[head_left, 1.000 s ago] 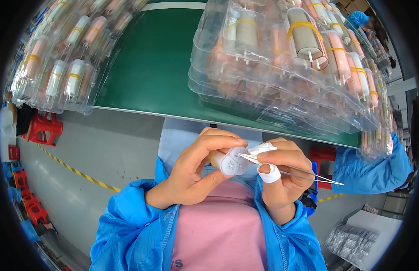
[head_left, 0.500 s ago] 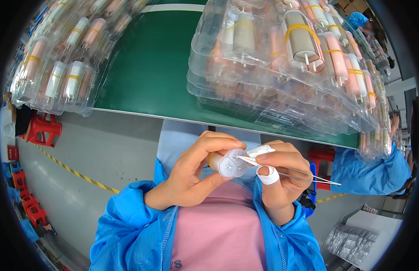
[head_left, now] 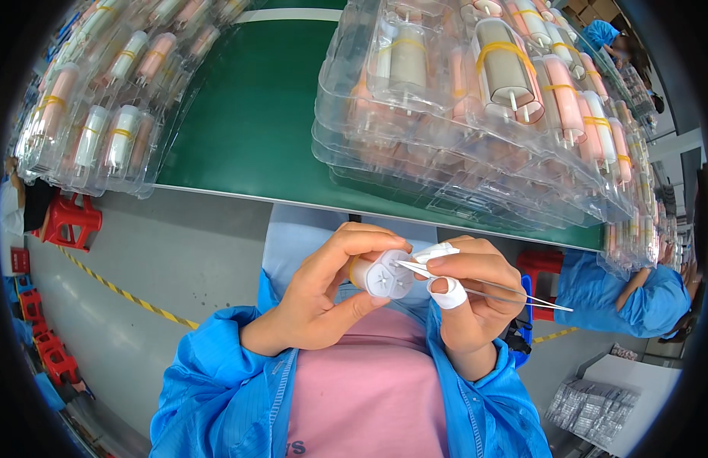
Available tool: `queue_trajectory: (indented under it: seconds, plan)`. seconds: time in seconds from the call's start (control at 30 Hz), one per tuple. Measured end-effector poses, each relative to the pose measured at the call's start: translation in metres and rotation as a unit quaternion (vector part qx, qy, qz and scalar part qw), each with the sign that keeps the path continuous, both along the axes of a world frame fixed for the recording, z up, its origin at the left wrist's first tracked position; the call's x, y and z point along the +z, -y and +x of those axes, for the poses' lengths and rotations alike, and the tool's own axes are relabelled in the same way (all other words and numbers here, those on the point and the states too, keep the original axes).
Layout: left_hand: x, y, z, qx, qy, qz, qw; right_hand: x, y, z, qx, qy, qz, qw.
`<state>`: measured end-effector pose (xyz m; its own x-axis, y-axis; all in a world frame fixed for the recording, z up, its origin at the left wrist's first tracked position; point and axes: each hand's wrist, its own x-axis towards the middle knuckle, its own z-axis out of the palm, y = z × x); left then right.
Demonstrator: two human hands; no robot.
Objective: Assemble small plastic electronic components using tweezers on a factory line.
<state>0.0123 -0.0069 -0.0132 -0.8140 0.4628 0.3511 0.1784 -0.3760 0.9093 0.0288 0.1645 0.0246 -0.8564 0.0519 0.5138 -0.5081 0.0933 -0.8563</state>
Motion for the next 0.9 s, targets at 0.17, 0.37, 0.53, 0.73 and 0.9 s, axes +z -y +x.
queue_trajectory:
  seconds: [0.17, 0.37, 0.53, 0.73, 0.9]
  plan:
    - [-0.001, 0.000, -0.001, -0.001, -0.004, -0.006, 1.000, 0.002, 0.000, 0.001, -0.004, 0.006, 0.017, 1.000]
    - [-0.002, 0.002, -0.001, 0.005, -0.014, -0.007, 1.000, 0.004, -0.001, -0.004, 0.004, -0.011, 0.052, 0.999]
    - [-0.003, 0.001, 0.002, 0.013, 0.004, 0.004, 1.000, 0.006, 0.000, -0.004, -0.001, -0.018, 0.086, 0.996]
    - [-0.006, 0.006, -0.003, 0.049, -0.086, -0.135, 0.986, 0.015, 0.001, -0.007, 0.001, -0.007, 0.174, 0.985]
    - [-0.001, 0.002, 0.001, 0.000, 0.054, -0.006, 0.999, 0.009, 0.001, -0.004, -0.008, 0.030, 0.072, 0.997]
